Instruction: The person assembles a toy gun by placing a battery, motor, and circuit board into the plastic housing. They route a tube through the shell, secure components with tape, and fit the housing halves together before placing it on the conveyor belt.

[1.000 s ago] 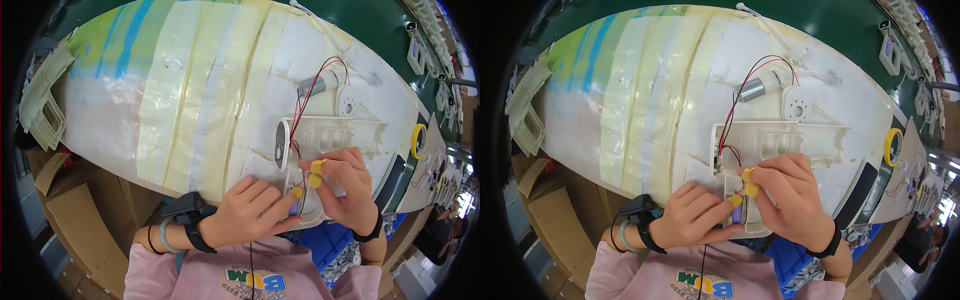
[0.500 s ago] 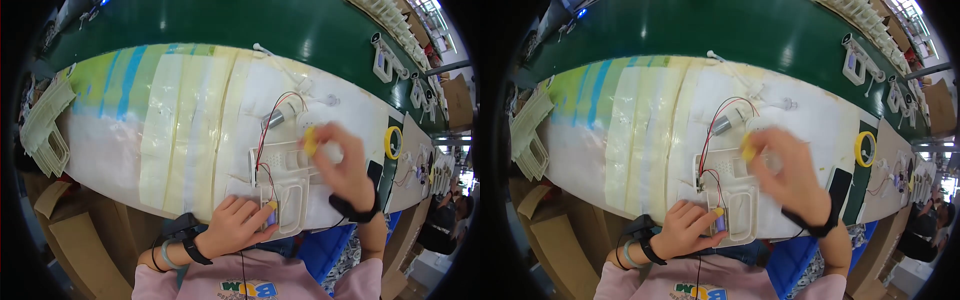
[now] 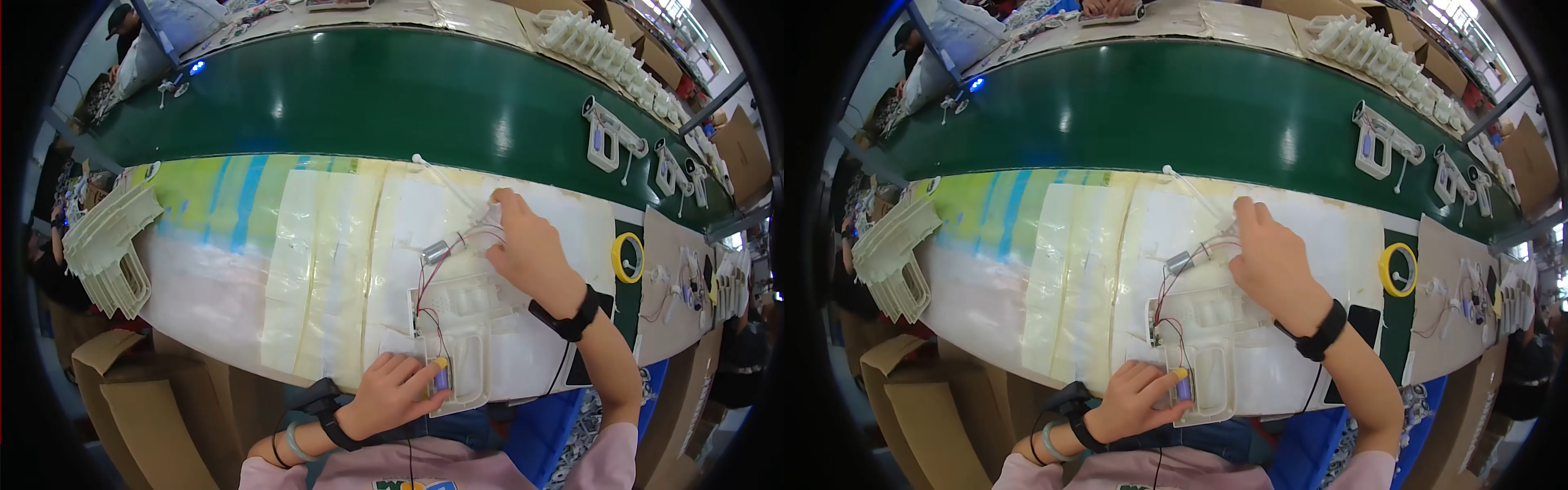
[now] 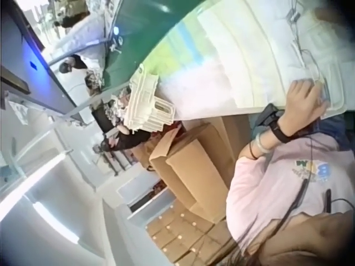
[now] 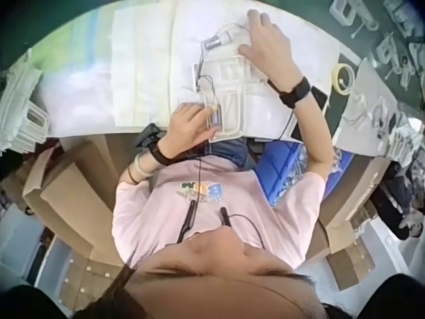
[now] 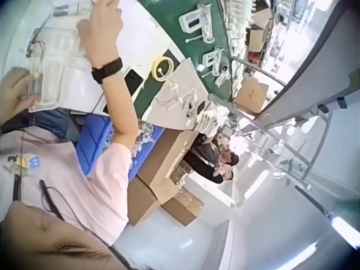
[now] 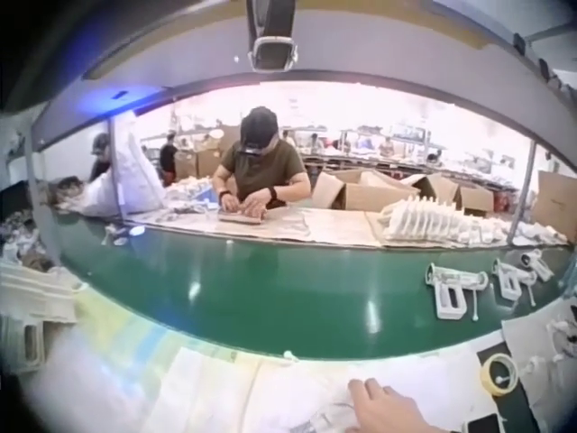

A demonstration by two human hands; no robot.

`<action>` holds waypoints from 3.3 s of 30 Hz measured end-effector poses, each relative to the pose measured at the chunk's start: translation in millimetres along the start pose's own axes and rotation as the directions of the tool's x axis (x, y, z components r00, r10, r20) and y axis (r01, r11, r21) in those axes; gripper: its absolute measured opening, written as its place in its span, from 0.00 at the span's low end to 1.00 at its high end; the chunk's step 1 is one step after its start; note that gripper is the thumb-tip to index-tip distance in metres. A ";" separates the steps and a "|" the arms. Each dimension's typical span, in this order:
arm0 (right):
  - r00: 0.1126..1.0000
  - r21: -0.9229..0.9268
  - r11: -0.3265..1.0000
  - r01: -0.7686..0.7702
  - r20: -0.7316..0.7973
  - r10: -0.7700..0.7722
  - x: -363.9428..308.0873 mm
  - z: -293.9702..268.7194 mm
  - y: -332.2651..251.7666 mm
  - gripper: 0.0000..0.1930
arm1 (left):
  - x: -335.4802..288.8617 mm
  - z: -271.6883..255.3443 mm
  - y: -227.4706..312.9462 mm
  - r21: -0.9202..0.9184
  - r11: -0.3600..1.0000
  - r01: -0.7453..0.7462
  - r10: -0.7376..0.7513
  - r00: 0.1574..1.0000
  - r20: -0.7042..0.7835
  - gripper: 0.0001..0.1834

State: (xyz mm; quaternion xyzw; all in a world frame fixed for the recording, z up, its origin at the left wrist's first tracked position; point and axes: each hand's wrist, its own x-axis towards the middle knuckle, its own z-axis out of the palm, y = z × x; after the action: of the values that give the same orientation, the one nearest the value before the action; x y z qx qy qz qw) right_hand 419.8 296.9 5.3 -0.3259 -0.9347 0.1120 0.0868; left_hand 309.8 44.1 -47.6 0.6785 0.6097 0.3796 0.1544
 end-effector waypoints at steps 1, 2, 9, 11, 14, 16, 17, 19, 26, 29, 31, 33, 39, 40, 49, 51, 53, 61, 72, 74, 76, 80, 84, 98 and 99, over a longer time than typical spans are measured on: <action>0.998 0.129 0.990 -0.055 0.002 0.055 1.0 -8.1 3.8 0.26 | -0.6 0.7 -0.7 0.013 1.000 -0.002 0.002 1.000 -0.009 0.24; 0.994 0.256 0.960 -0.111 0.014 0.111 2.1 -19.7 5.3 0.26 | -0.4 3.4 -0.6 0.008 1.000 -0.012 0.012 1.000 -0.013 0.24; 0.973 0.813 0.581 0.040 0.099 -0.206 51.6 -38.5 -44.6 0.17 | -1.3 6.6 -2.2 0.031 0.999 -0.032 0.033 0.999 -0.018 0.24; 0.941 0.910 0.383 0.156 -0.020 -0.337 56.1 -33.9 -48.6 0.17 | -2.0 6.3 -1.0 0.036 0.999 -0.032 0.033 0.999 -0.013 0.23; 0.879 0.609 0.674 0.419 -0.086 -0.469 51.2 -26.5 -37.7 0.17 | -3.0 8.0 0.2 0.033 0.999 -0.034 0.035 0.999 -0.033 0.23; 0.874 0.125 0.955 0.271 0.384 -0.298 35.2 -18.6 -28.4 0.18 | -4.5 8.2 -0.5 0.037 0.999 -0.023 0.025 0.998 -0.060 0.23; 0.873 0.116 0.955 0.273 0.387 -0.296 24.5 -10.9 -16.6 0.18 | -2.8 10.5 -1.2 0.028 0.999 -0.036 0.038 0.998 -0.059 0.23; 0.873 -0.139 0.871 0.471 0.212 -0.438 8.3 5.6 4.0 0.19 | -1.6 11.5 -2.2 0.019 0.999 -0.041 0.042 0.997 -0.067 0.23; 0.901 -0.096 0.897 0.431 -0.002 -0.433 -30.7 -44.4 -14.1 0.19 | -3.1 6.1 -0.6 -0.014 1.000 0.011 -0.011 0.998 -0.066 0.22; 0.905 -0.021 0.905 0.425 0.008 -0.425 -53.2 -42.1 -13.0 0.21 | -1.4 6.7 -2.6 -0.025 1.000 0.006 -0.008 0.997 -0.076 0.22; 0.926 0.050 0.928 0.370 0.059 -0.373 -70.7 -30.2 -9.9 0.22 | -1.8 7.2 -2.0 -0.030 1.000 0.009 -0.011 0.997 -0.071 0.22; 0.929 -0.037 0.929 0.369 0.051 -0.367 -81.0 -7.1 -1.4 0.22 | -0.9 5.6 -1.8 -0.019 1.000 0.003 -0.004 0.999 -0.040 0.25; 0.948 -0.156 0.938 0.309 -0.026 -0.317 -73.0 -11.3 -7.9 0.21 | -4.3 5.9 -4.1 -0.011 1.000 -0.005 0.004 0.996 -0.087 0.21; 0.961 -0.061 0.962 0.266 -0.057 -0.269 -69.3 -20.3 -11.4 0.19 | -3.9 8.2 -6.1 -0.006 1.000 -0.001 0.000 0.996 -0.093 0.21; 0.969 0.253 0.965 0.064 0.216 -0.121 94.9 31.4 -93.0 0.24 | -4.9 7.9 -1.5 0.039 0.999 -0.034 0.036 0.998 -0.056 0.25; 0.946 0.108 0.992 0.071 0.307 -0.101 109.7 47.1 -119.6 0.31 | -2.5 10.8 -2.6 0.031 0.998 -0.050 0.052 0.994 -0.095 0.24; 0.942 -0.019 1.000 0.012 0.335 -0.005 113.2 66.4 -132.9 0.27 | -0.5 14.7 -1.4 0.014 0.998 -0.069 0.070 0.994 -0.086 0.25; 0.955 0.390 0.921 0.007 0.270 -0.122 105.6 76.0 -136.6 0.15 | -6.2 6.0 2.1 0.074 0.997 -0.013 0.017 0.998 -0.057 0.26; 0.955 0.259 0.964 -0.060 0.296 -0.020 93.8 83.1 -175.9 0.09 | -5.4 12.2 -3.8 0.033 0.996 -0.078 0.080 0.994 -0.071 0.24; 0.935 0.232 0.972 -0.045 0.352 -0.041 91.0 74.1 -171.0 0.09 | -4.6 11.3 -2.0 0.042 0.996 -0.082 0.085 0.994 -0.074 0.24; 0.956 0.210 0.978 0.006 0.287 -0.068 87.7 77.9 -171.5 0.09 | -5.5 10.4 -1.0 0.050 0.996 -0.079 0.083 0.994 -0.073 0.23; 0.952 0.071 0.995 0.075 0.290 -0.093 75.0 73.6 -179.2 0.07 | -9.8 10.0 -1.3 0.063 0.996 -0.070 0.075 0.993 -0.088 0.23; 0.962 0.236 0.935 0.265 0.008 -0.274 55.9 70.5 -156.1 0.06 | -11.2 11.8 -0.7 0.046 0.995 -0.087 0.092 0.991 -0.100 0.24; 0.747 0.454 0.629 0.631 -0.575 -0.333 -98.9 -68.0 -118.4 0.11 | 0.7 -99.2 6.5 -0.024 0.999 -0.026 -0.006 0.541 -0.841 0.09; 0.723 0.481 0.562 0.672 -0.589 -0.361 -104.7 -66.4 -113.1 0.10 | 9.5 -119.9 9.5 -0.048 0.999 -0.020 -0.035 0.438 -0.898 0.08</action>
State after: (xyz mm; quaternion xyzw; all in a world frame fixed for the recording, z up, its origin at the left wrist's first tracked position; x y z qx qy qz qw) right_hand 449.6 154.9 89.7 0.0094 -0.8401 0.3330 0.4281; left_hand 231.9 20.7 41.5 0.3674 0.5918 0.6963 -0.1730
